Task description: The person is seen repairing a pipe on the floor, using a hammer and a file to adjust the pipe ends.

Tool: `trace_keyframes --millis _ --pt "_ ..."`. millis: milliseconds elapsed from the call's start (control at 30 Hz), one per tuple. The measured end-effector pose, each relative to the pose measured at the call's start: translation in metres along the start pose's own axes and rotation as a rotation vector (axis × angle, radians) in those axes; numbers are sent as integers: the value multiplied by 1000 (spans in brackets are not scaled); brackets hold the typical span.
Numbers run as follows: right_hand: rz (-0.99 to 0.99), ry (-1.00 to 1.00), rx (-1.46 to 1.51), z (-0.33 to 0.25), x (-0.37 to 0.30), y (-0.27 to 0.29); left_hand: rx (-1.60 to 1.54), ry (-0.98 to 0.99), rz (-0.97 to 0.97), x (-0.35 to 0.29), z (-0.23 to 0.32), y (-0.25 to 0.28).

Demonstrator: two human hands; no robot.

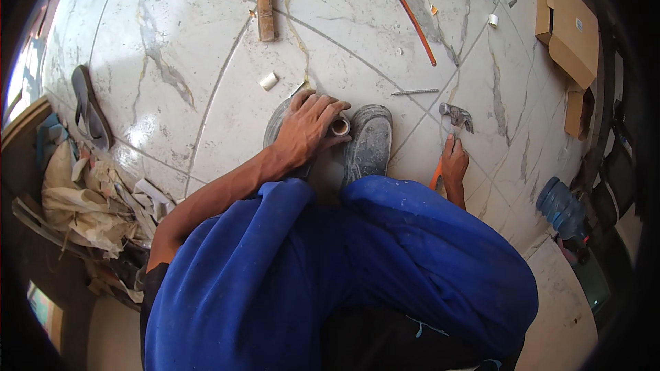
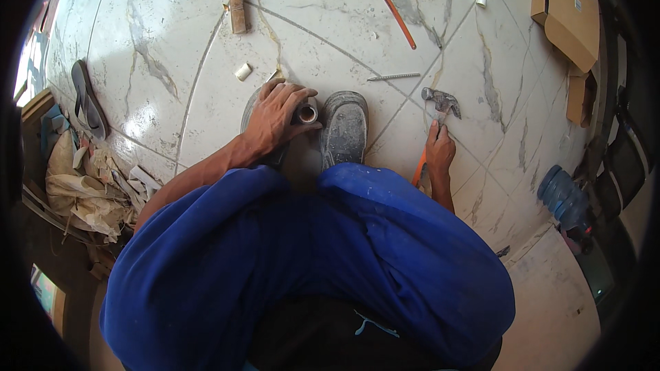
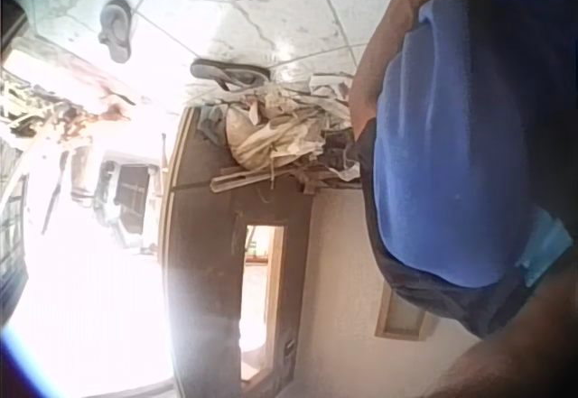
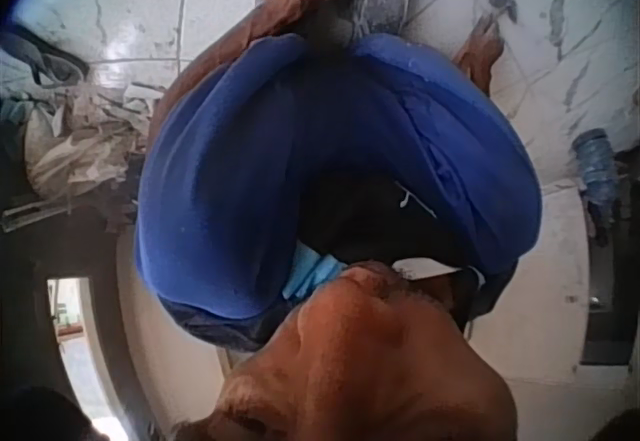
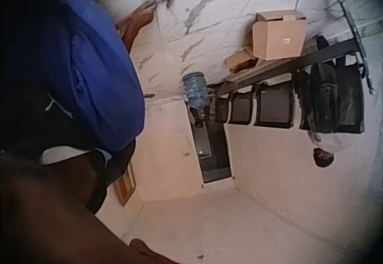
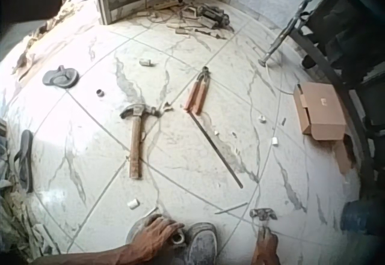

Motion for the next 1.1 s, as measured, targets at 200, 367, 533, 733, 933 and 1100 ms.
trace_keyframes --millis 200,367,533,733,933,1100 --pt "-9 -5 6 -6 0 4 183 -12 -77 -4 8 -8" --pt "-21 -15 -22 -5 0 1 240 54 -148 -7 2 -19" --pt "-11 -33 -8 -3 0 3 52 -192 -57 -15 14 -7" --pt "24 -20 -35 1 -1 3 95 -76 -66 -17 6 -19" --pt "77 -37 17 3 -2 4 61 -126 -170 -8 11 -14" --pt "180 -27 60 -5 -2 16 143 -161 -188 -8 18 -20"
Point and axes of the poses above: each hand's wrist, its own x-axis towards the middle knuckle, its own y-axis out of the back of the hand, z = x × y, the point moved 10 cm from there along x, towards the middle knuckle, and after that the axes turned 5 degrees about z, right-handed, at the moved point
